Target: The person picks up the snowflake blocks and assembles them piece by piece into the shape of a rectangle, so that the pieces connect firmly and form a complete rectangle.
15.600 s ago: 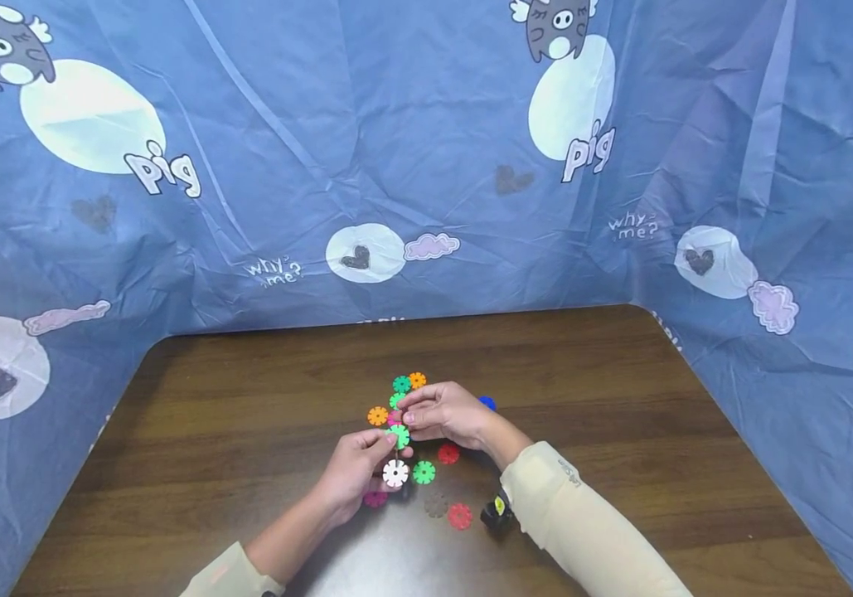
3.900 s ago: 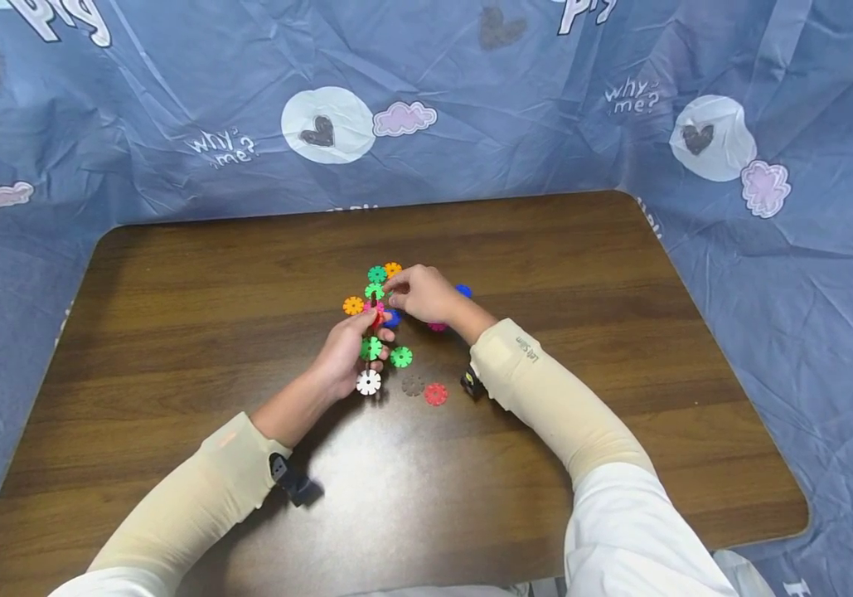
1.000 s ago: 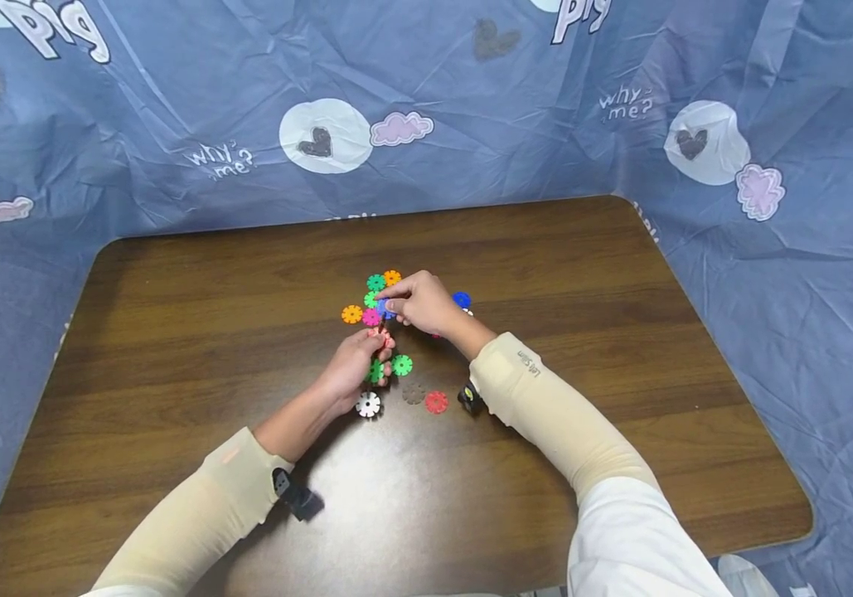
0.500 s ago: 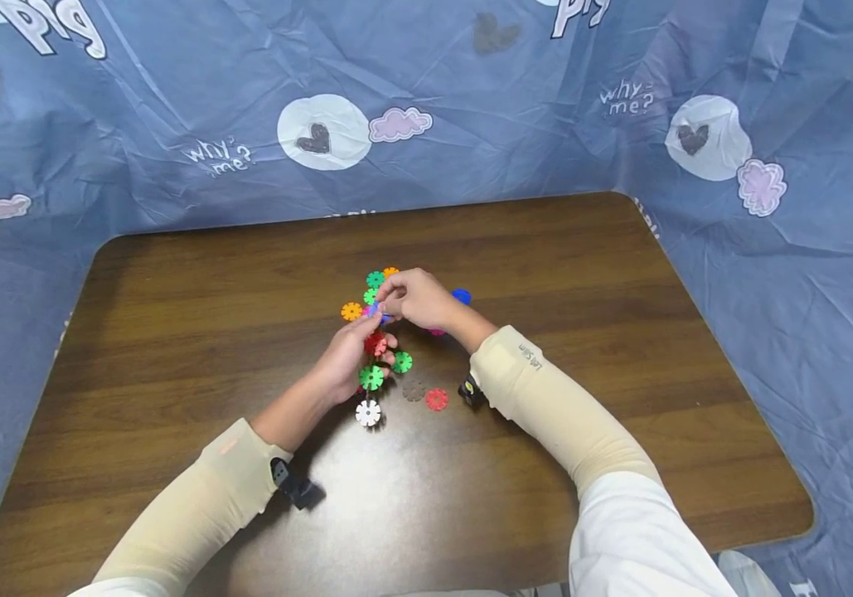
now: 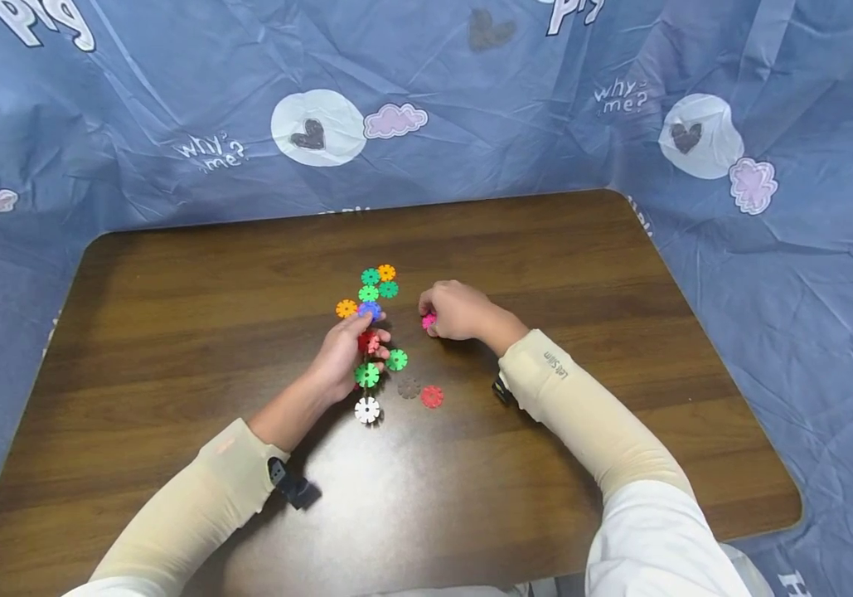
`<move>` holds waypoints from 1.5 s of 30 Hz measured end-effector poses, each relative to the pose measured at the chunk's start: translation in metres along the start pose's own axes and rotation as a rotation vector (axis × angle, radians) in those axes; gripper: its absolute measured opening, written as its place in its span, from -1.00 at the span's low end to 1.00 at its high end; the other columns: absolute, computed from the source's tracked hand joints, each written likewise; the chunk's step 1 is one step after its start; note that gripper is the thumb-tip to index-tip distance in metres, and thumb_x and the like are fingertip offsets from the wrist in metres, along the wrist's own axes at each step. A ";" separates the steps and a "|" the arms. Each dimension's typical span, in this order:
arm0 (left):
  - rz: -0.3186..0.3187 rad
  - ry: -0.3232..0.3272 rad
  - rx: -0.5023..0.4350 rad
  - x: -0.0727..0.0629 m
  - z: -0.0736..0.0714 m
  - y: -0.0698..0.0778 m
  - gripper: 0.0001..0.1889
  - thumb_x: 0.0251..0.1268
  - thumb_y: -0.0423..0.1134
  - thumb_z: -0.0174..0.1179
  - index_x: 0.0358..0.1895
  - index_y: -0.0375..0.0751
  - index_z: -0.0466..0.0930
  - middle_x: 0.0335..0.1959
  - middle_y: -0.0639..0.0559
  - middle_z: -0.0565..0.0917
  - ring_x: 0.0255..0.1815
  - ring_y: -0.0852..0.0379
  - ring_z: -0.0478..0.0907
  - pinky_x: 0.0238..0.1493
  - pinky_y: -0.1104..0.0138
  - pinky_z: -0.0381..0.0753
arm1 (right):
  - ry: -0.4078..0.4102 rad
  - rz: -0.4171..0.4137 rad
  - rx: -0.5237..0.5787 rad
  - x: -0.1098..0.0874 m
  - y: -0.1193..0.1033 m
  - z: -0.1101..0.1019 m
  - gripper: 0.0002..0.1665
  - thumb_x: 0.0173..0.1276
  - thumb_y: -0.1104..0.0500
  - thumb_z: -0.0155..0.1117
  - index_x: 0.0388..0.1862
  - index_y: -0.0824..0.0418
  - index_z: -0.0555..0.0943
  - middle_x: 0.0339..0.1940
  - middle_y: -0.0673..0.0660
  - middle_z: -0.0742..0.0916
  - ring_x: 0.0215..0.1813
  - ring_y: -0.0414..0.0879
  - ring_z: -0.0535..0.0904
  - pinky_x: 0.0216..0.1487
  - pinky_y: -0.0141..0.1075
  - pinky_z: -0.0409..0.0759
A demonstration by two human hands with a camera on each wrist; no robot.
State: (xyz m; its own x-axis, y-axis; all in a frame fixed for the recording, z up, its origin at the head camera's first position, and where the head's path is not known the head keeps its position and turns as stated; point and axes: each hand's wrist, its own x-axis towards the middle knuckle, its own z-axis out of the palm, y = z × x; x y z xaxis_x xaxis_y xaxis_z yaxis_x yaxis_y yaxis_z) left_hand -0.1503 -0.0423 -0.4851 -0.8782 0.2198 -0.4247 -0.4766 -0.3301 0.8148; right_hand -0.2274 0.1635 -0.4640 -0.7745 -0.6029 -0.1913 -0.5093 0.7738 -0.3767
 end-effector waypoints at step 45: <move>-0.007 0.005 0.023 -0.007 0.002 0.006 -0.55 0.69 -0.16 -0.25 0.40 -0.40 0.25 -0.28 -0.05 0.53 -0.56 0.19 0.50 -0.61 0.46 0.52 | 0.059 0.089 0.009 0.002 0.007 0.015 -0.69 0.11 0.26 0.56 -0.26 0.17 0.58 -0.37 0.05 0.60 -0.21 -0.02 0.50 -0.15 -0.16 0.51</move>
State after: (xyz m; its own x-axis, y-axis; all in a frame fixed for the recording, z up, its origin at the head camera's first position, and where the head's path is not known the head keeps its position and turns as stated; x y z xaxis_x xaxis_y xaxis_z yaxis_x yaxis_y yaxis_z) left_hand -0.1472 -0.0439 -0.4763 -0.8749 0.2177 -0.4326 -0.4821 -0.3072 0.8205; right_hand -0.2268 0.1652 -0.4809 -0.8375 -0.5192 -0.1704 -0.4344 0.8218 -0.3687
